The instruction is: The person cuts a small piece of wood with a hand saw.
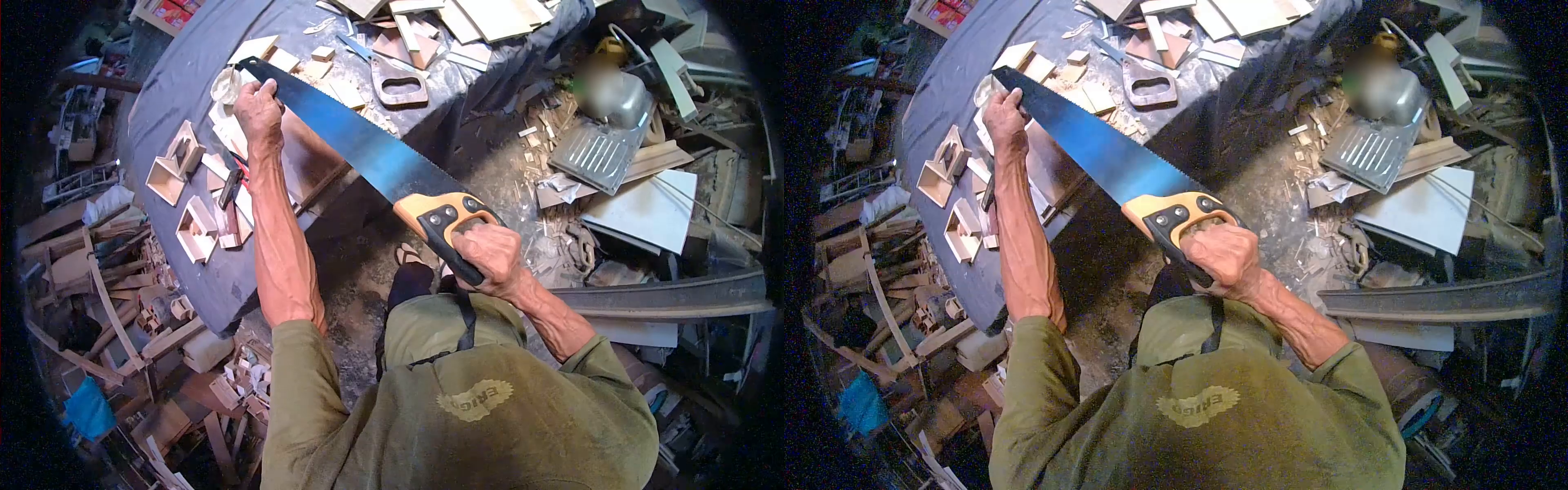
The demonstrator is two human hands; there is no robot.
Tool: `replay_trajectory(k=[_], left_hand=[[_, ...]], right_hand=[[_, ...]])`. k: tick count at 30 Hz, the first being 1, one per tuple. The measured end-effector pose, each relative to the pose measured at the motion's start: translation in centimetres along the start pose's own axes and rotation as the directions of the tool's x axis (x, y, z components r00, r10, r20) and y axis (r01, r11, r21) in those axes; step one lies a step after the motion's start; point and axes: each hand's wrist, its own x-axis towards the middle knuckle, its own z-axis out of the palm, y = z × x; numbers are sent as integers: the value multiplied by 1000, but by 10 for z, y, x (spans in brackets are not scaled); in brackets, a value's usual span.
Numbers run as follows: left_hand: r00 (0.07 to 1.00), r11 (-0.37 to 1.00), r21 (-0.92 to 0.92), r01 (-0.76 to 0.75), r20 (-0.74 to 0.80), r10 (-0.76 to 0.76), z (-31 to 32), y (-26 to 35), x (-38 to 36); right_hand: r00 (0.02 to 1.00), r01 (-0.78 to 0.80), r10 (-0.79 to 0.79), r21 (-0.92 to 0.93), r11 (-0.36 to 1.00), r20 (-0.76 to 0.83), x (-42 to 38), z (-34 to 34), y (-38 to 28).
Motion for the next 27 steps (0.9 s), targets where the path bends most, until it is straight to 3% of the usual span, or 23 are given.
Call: replay_trajectory(k=[6, 9, 12, 15, 18, 19, 22, 23, 24, 26, 27], left_hand=[[999, 999, 28, 35, -8, -35, 0, -19, 13], [999, 997, 78, 28, 14, -29, -2, -20, 15], [995, 965, 248, -82, -37, 94, 1, -16, 18], [995, 954, 289, -77, -35, 91, 7, 1, 14], [998, 986, 169, -6, -66, 17, 17, 12, 12], [999, 996, 76, 47, -15, -46, 19, 24, 5], [998, 996, -73, -47, 38, 50, 27, 40, -30], [999, 998, -62, 26, 30, -24, 27, 32, -38], [999, 1000, 11, -18, 33, 18, 30, 39, -67], [965, 996, -23, 90, 249, -81, 28, 8, -101], [912, 944, -101, 316, 305, -273, 37, 6, -127]], right_hand=[[999, 15, -15, -14, 1000, 46, 4, -2, 1], [1000, 1, -1, -4, 1000, 4, 1, 3, 3], [1000, -20, 20, 12, 1000, -6, -1, 7, 5], [992, -30, 37, 59, 998, -122, -3, 13, 7], [969, -113, 147, 176, 978, -197, 7, 11, 1], [963, -103, 142, 172, 980, -230, 15, 9, -1], [843, -412, 493, 331, 849, -216, 16, 8, -17], [817, -438, 543, 406, 802, -193, 16, 8, -18], [747, -482, 638, 509, 713, -185, 19, 9, -19], [585, -525, 800, 689, 499, -133, 27, 12, -20], [604, -461, 789, 758, 461, -113, 31, 12, -14]])
